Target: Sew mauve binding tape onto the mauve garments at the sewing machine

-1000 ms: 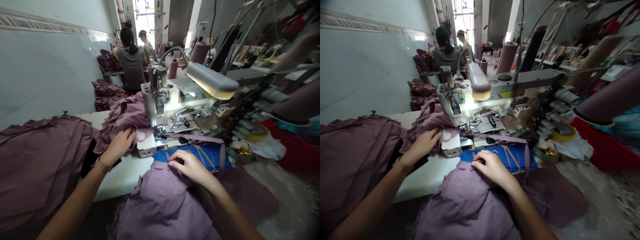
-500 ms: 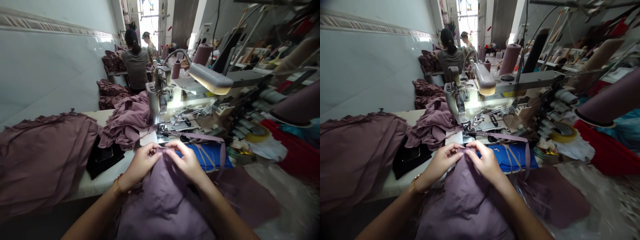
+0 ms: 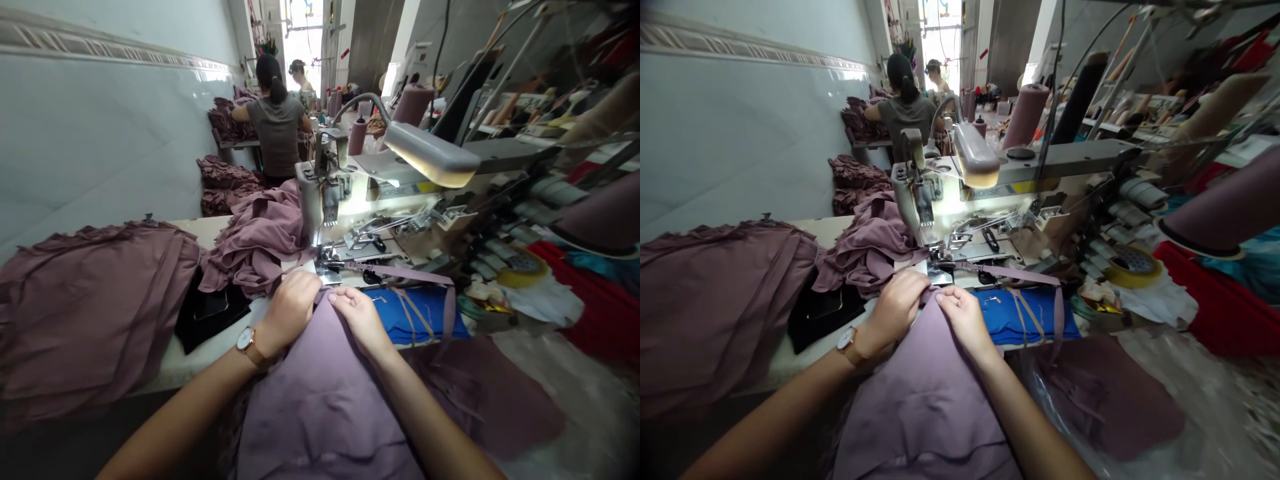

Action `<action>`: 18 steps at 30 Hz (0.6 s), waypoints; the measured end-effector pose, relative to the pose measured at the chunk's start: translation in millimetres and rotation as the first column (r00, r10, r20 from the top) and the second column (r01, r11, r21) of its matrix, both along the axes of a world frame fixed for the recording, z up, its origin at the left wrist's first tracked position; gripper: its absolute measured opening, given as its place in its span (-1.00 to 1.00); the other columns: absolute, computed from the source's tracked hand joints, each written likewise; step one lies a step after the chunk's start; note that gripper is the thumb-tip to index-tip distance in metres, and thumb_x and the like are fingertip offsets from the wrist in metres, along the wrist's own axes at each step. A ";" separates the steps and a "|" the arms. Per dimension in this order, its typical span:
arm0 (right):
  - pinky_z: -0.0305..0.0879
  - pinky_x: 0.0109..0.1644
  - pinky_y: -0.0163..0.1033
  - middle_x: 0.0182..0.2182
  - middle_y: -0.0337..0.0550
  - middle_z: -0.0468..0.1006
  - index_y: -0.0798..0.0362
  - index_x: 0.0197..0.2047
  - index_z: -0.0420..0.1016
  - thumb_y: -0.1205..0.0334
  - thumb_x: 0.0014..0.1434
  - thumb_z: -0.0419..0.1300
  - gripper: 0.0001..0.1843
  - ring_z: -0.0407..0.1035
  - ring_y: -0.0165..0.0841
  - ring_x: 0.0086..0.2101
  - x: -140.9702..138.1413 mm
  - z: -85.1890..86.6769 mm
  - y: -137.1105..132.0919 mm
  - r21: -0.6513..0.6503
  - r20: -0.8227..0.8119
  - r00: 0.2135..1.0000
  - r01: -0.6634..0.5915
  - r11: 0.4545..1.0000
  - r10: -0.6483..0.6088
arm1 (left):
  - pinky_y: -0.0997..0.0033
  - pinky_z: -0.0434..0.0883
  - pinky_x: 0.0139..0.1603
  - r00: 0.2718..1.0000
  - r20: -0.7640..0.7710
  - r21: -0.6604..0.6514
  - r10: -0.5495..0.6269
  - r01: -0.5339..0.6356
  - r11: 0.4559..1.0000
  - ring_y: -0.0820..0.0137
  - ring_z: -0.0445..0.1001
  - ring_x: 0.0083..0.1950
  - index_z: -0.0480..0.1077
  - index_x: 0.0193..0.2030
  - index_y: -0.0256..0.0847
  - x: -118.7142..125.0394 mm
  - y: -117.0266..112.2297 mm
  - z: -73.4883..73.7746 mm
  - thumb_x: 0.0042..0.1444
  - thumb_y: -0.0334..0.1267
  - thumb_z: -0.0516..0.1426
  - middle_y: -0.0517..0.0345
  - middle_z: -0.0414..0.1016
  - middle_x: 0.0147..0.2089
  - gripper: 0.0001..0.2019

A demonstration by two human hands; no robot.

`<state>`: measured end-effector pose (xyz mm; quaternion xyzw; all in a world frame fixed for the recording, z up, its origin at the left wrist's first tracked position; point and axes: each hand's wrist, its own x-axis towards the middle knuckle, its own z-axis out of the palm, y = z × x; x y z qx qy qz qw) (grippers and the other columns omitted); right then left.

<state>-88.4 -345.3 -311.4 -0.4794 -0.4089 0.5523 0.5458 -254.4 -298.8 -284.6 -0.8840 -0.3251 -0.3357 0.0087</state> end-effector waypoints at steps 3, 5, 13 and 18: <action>0.15 -0.34 -0.33 -0.49 -0.30 0.44 0.06 -0.31 0.47 0.10 0.08 0.33 -0.78 0.24 -0.42 -0.46 0.3 1.3 1.9 0.022 -0.022 0.999 0.032 0.999 -0.032 | 0.11 0.37 0.14 1.000 -0.002 0.006 -0.003 0.003 1.000 0.20 0.36 0.10 0.38 0.03 -0.29 -2.3 0.1 -4.3 0.24 -0.53 -0.07 -0.10 0.46 0.04 -0.68; 0.16 -0.33 -0.33 -0.46 -0.29 0.46 0.06 -0.28 0.49 0.11 0.08 0.33 -0.78 0.27 -0.41 -0.44 1.3 1.9 0.7 0.008 -0.004 1.000 -0.002 1.000 0.002 | 0.11 0.35 0.15 0.998 0.015 -0.002 0.065 -0.065 0.998 0.19 0.33 0.11 0.36 0.07 -0.30 -3.3 0.4 -4.1 0.26 -0.52 -0.06 -0.11 0.43 0.07 -0.69; 0.13 -0.37 -0.33 -0.47 -0.27 0.42 0.11 -0.26 0.48 0.04 0.15 0.25 -0.72 0.21 -0.42 -0.47 -3.8 8.6 4.1 0.054 0.177 0.984 -0.030 0.998 0.020 | 0.15 0.36 -0.08 0.955 -0.144 -0.097 0.259 -0.274 0.957 0.19 0.29 -0.12 0.31 -0.21 -0.25 6.7 12.5 21.0 0.29 -0.36 -0.02 -0.02 0.35 -0.19 -0.90; -0.08 -0.48 -0.34 -0.61 -0.42 0.15 0.10 -0.19 0.43 0.05 0.15 0.23 -0.72 -0.04 -0.49 -0.58 -6.6 5.6 2.7 0.043 0.197 0.980 0.034 0.998 -0.042 | 0.21 0.37 -0.16 0.968 -0.227 -0.109 0.105 -0.132 0.985 0.23 0.32 -0.18 0.32 -0.25 -0.22 12.4 17.6 24.0 0.27 -0.47 -0.10 0.01 0.39 -0.24 -0.79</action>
